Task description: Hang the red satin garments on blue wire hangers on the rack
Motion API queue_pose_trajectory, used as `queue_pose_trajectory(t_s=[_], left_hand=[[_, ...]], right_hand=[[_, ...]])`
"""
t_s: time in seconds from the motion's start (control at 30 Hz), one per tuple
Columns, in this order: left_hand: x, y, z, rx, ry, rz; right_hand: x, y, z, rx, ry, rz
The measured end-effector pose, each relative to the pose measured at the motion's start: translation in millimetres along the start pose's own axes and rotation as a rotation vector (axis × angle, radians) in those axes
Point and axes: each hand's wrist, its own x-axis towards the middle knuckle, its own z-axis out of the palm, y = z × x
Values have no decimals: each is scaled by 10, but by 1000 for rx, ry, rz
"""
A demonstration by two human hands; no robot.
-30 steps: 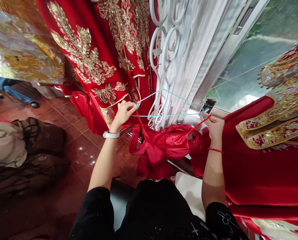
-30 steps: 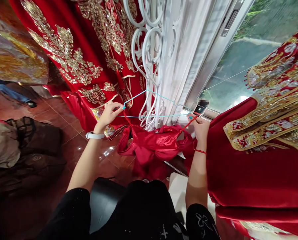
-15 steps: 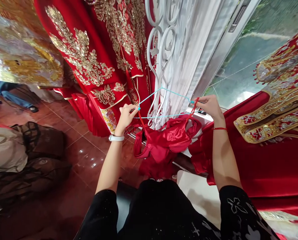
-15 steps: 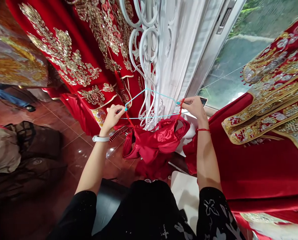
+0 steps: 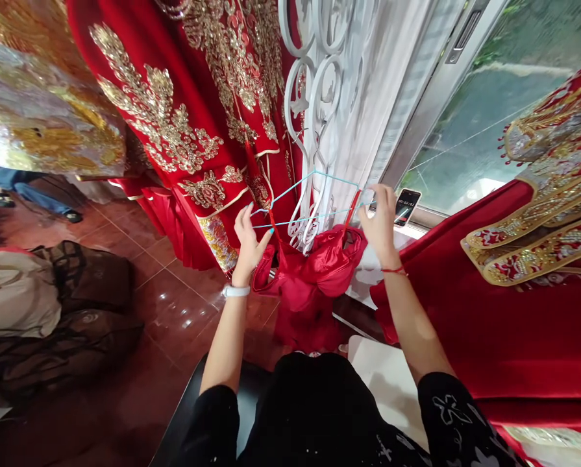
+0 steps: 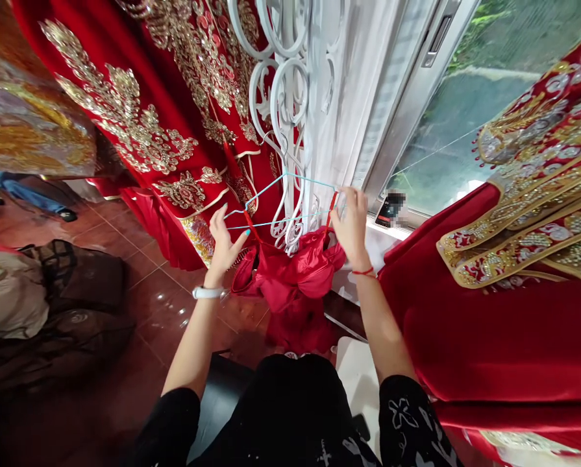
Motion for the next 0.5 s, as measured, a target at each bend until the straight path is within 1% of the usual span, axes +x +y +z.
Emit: queue_pose_trajectory(t_s=[0.03, 0.07, 0.1, 0.13, 0.17, 0.2, 0.23, 0.27, 0.3, 0.4, 0.5], left_hand=[[-186, -53, -6, -14, 10, -6], [-384, -117, -18, -23, -22, -22], [-582, -185, -37, -32, -102, -49], [-765, -252, -66, -47, -197, -74], [-922, -309, -106, -66, -333, -87], [-1044, -349, -157, -76, -494, -94], [-1128, -369, -217, -80, -609, -103], [-1176, -366, -284, -82, -694, -107], [-1191, -341, -353, -78, -739, -109], [-1107, -172, -541, -40, -755, -88], [-954, 16, -645, -36, -760, -75]], right_hand=[[-121, -120, 90, 27, 21, -2], [-238, -242, 192, 65, -8, -12], [-340, -362, 305, 118, -81, -36], [-423, -477, 427, 170, -161, -63], [-482, -583, 553, 208, -241, -86], [-517, -679, 678, 231, -310, -99], [-532, -764, 798, 241, -365, -102], [-531, -838, 908, 240, -406, -98], [-521, -900, 1003, 236, -434, -90], [-483, -1016, 1187, 239, -486, -71], [-481, -1055, 1250, 224, -499, -54]])
